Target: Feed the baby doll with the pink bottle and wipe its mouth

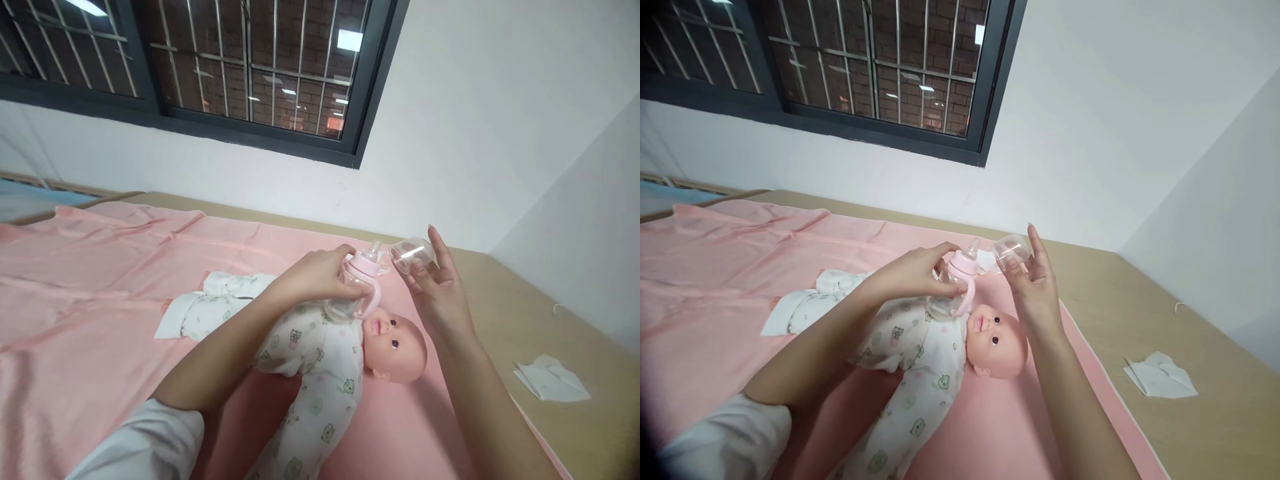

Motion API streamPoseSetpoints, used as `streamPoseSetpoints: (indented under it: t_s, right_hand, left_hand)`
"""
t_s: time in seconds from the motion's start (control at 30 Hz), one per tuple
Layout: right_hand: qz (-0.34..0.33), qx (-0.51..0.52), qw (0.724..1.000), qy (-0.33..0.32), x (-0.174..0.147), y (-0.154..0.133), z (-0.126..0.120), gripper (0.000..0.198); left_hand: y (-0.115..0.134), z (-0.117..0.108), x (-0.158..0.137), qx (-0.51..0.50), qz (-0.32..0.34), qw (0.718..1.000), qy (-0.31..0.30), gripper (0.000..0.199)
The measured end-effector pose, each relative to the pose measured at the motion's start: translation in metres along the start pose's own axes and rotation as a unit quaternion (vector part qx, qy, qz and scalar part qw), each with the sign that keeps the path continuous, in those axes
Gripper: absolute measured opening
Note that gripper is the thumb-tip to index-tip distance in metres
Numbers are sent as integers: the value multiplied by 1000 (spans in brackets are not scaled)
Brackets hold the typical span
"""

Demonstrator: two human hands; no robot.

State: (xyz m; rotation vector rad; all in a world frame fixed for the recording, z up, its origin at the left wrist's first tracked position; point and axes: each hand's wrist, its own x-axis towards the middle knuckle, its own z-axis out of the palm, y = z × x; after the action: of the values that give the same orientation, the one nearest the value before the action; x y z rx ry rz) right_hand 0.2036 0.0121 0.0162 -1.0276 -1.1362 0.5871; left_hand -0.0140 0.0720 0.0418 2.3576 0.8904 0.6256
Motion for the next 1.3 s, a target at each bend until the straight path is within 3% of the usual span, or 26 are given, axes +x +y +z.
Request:
streamPoseSetpoints:
  t_s: [0.1, 0.17, 0.27, 0.37, 0.47, 0.73, 0.9, 1.03, 1.2, 1.3]
  right_hand:
    - [-16, 8, 1000, 19, -10, -5, 8, 76]
    - [-17, 13, 999, 25, -15, -8, 11, 66]
    - [-7, 0, 1000, -21, -23, -13, 15, 60]
    - [-5, -26, 998, -63, -29, -17, 18, 57]
    - [-5, -38, 997, -73, -31, -19, 18, 55]
    - [20, -25, 993, -111, -31, -25, 20, 56]
    - [19, -7, 989, -147, -29, -29, 16, 65]
    - [-13, -9, 985, -173, -27, -32, 8, 87]
    - [-16, -8, 977, -211, -29, -34, 6, 110]
    - [-20, -10, 982, -187, -33, -27, 11, 115]
  left_hand:
    - [16, 3, -14, 40, -7, 999, -2, 63]
    - [24, 4, -21, 67, -4, 998, 2, 63]
    - [29, 5, -27, 76, 8, 997, -1, 59]
    - [28, 4, -29, 69, 15, 997, 3, 71]
    - [27, 3, -30, 65, 19, 998, 14, 81]
    - [32, 2, -31, 48, 8, 998, 39, 81]
    - [33, 2, -32, 48, 20, 997, 60, 86]
    - [37, 0, -34, 46, 50, 995, 73, 84]
    - [40, 1, -36, 60, 96, 993, 42, 75]
    - [40, 5, -36, 57, 111, 992, 30, 75]
